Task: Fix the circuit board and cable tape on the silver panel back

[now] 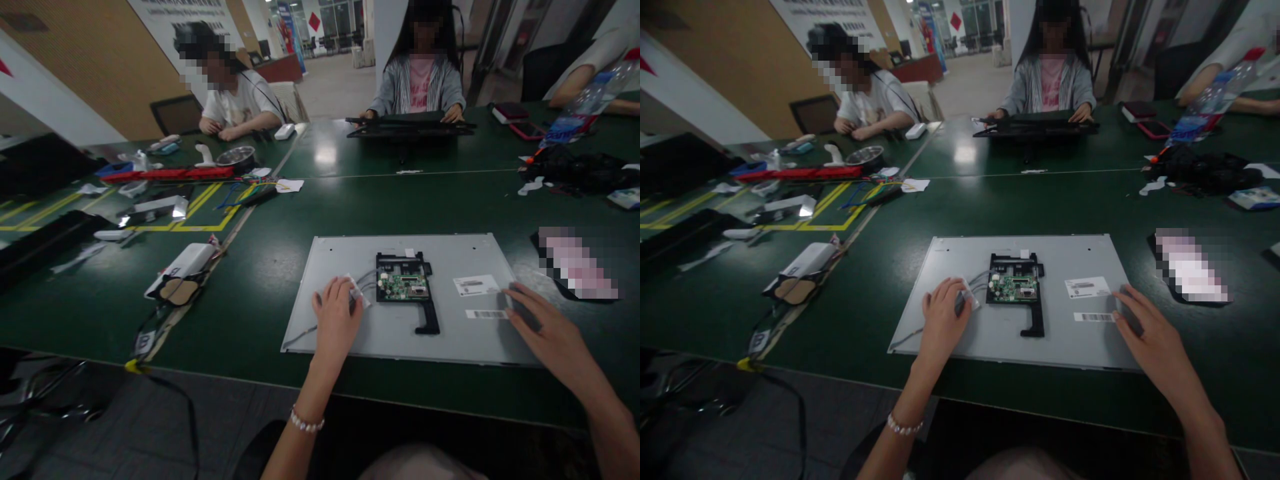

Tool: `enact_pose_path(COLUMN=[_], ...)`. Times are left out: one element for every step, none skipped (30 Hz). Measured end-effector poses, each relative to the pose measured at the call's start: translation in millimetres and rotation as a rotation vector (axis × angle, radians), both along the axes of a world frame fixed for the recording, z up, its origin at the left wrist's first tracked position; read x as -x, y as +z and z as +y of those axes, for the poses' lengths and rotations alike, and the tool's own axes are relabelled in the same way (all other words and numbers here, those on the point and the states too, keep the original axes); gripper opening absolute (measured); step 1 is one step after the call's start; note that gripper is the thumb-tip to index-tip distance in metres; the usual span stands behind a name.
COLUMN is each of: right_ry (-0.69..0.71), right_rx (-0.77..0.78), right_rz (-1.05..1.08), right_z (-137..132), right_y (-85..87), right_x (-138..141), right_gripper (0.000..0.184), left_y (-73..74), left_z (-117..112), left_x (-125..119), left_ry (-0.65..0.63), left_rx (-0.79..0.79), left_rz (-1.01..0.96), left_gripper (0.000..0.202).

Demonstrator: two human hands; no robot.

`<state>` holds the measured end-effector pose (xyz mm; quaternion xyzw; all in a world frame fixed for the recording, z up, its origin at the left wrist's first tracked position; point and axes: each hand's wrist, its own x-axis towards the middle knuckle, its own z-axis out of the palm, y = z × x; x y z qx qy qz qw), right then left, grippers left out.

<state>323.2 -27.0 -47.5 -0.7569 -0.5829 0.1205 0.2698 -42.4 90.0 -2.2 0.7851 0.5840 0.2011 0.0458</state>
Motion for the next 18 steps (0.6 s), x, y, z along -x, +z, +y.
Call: enact_pose_path(right_ry=[0.0, -0.001, -0.001, 0.001, 0.003, 0.004, 0.007, 0.008, 0.008, 0.008, 0.006, 0.0, -0.007, -0.013, -0.017, -0.02, -0.019, -0.015], right_rx=[-0.001, -0.001, -0.001, -0.001, 0.0, 0.0, 0.002, 0.005, 0.008, 0.013, 0.02, 0.031, 0.043, 0.054, 0.06, 0.061, 0.059, 0.053], right_rz=[0.001, 0.004, 0.005, 0.004, 0.0, -0.005, -0.01, -0.013, -0.013, -0.008, 0.002, 0.014, 0.029, 0.044, 0.058, 0.071, 0.084, 0.099], right_z=[0.2, 0.4, 0.7, 0.9, 1.2, 1.5, 1.6, 1.7, 1.7, 1.6, 1.4, 1.0, 0.7, 0.2, -0.2, -0.5, -0.9, -1.2], right_y=[-0.1, -0.2, -0.3, -0.6, -0.9, -1.3, -1.6, -1.8, -1.6, -1.0, -0.2, 1.0, 2.3, 3.6, 4.7, 5.7, 6.4, 7.0], right_x=[0.2, 0.3, 0.3, 0.2, 0.0, -0.2, -0.5, -0.6, -0.7, -0.7, -0.7, -0.9, -1.2, -1.8, -2.7, -3.9, -5.3, -6.8], right_gripper=[0.047, 0.048, 0.048, 0.048, 0.048, 0.048, 0.048, 0.049, 0.049, 0.049, 0.048, 0.048, 0.048, 0.047, 0.047, 0.046, 0.046, 0.046], left_y=[0.6, 1.0, 1.3, 1.5, 1.6, 1.6, 1.3, 0.7, 0.0, -0.9, -1.8, -2.6, -3.2, -3.7, -3.9, -3.9, -3.9, -3.9], left_z=[-0.3, -0.6, -1.0, -1.4, -1.9, -2.4, -2.9, -3.3, -3.6, -3.7, -3.7, -3.7, -3.6, -3.5, -3.4, -3.3, -3.3, -3.3], left_x=[0.1, 0.2, 0.5, 0.7, 1.0, 1.4, 1.7, 2.1, 2.6, 3.0, 3.5, 3.9, 4.2, 4.5, 4.6, 4.8, 4.9, 5.1], left_ry=[0.004, 0.007, 0.01, 0.012, 0.013, 0.013, 0.012, 0.012, 0.012, 0.011, 0.01, 0.009, 0.006, 0.001, -0.005, -0.011, -0.018, -0.023], left_rx=[0.003, 0.006, 0.009, 0.011, 0.012, 0.014, 0.017, 0.022, 0.027, 0.033, 0.036, 0.039, 0.04, 0.04, 0.04, 0.041, 0.041, 0.04], left_rz=[0.007, 0.013, 0.018, 0.023, 0.028, 0.035, 0.04, 0.044, 0.046, 0.045, 0.041, 0.035, 0.027, 0.017, 0.006, -0.006, -0.017, -0.027], left_gripper=[0.02, 0.021, 0.021, 0.022, 0.023, 0.023, 0.024, 0.025, 0.026, 0.028, 0.03, 0.031, 0.032, 0.031, 0.03, 0.029, 0.027, 0.025])
